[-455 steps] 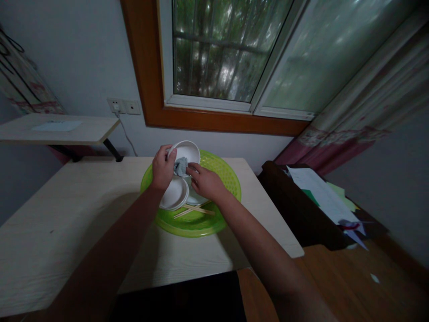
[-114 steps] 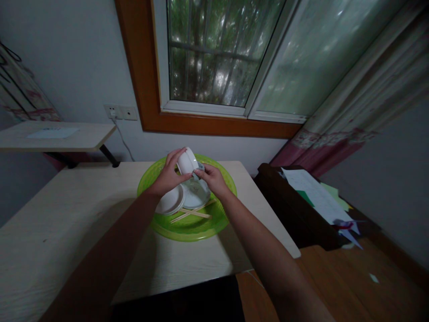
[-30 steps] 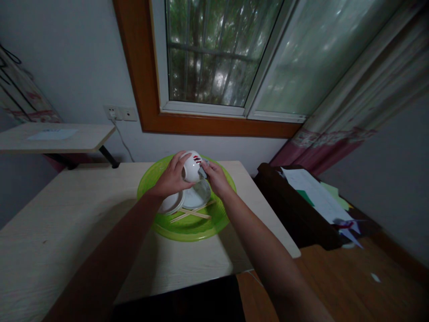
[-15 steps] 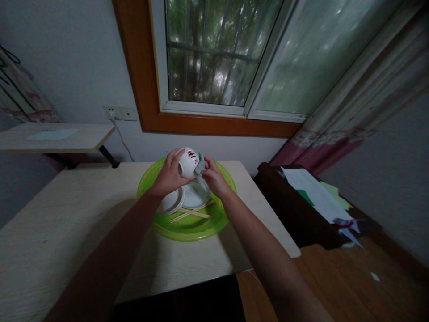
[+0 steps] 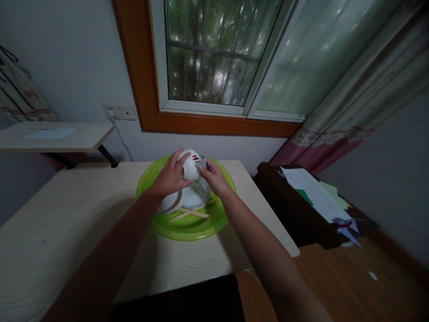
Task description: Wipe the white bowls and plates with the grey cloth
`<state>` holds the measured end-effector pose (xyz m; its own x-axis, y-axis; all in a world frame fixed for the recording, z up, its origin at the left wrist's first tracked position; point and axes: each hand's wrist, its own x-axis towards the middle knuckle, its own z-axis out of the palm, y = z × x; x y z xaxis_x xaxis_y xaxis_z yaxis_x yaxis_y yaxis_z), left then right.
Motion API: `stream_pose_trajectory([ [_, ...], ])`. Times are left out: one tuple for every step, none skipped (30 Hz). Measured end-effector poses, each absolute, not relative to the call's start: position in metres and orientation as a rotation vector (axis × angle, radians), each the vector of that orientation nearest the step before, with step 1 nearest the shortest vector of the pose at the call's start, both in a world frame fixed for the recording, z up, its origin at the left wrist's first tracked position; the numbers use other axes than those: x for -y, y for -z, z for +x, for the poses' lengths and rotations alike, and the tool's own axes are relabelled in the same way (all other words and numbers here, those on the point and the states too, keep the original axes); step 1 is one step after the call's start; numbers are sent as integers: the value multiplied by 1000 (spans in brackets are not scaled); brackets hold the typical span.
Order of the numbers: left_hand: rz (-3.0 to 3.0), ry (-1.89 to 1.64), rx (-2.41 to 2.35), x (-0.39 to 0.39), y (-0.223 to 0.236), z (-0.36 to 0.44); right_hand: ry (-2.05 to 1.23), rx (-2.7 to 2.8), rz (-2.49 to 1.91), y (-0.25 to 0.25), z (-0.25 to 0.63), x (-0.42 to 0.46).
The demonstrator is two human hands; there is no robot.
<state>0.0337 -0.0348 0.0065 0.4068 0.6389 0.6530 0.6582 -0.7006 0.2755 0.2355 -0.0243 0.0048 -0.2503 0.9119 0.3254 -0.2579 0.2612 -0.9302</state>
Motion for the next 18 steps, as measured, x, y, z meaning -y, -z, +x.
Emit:
stream_pose_trajectory([
  [-2613,1167,1191,35,-7,34,-1290,1364,-667,-5,235,24],
  [-2615,1141,1178,36,-7,34,-1303,1350,-663,-5,235,24],
  [-2620,1118,1164,36,-8,34,-1317,1331,-662,-5,235,25],
  [-2629,1096,1153,37,-8,34,-1332,1304,-664,-5,235,25],
  [-2640,1077,1144,38,-9,34,-1344,1274,-671,-5,235,25],
  [-2652,1061,1135,38,-9,34,-1355,1246,-680,-5,235,25],
  [-2662,1049,1130,39,-9,34,-1362,1222,-689,-6,235,25],
  [-2671,1041,1130,39,-9,34,-1364,1204,-698,-6,235,25],
  [-2675,1038,1133,39,-9,35,-1363,1196,-704,-6,235,25],
  [-2677,1039,1140,39,-9,35,-1360,1197,-710,-6,235,25],
  [-2676,1042,1151,39,-8,35,-1357,1204,-715,-5,235,25],
  [-2675,1046,1164,38,-8,35,-1354,1213,-720,-5,235,25],
  [-2672,1049,1179,38,-7,36,-1352,1226,-722,-5,234,25],
  [-2667,1051,1195,38,-7,36,-1350,1238,-721,-4,234,25],
  [-2661,1054,1210,38,-6,36,-1348,1248,-717,-4,233,25],
  [-2654,1056,1223,38,-6,37,-1340,1253,-711,-4,232,25],
  [-2646,1060,1234,38,-7,37,-1322,1251,-709,-3,231,25],
  [-2638,1064,1242,39,-7,37,-1299,1242,-711,-3,230,26],
])
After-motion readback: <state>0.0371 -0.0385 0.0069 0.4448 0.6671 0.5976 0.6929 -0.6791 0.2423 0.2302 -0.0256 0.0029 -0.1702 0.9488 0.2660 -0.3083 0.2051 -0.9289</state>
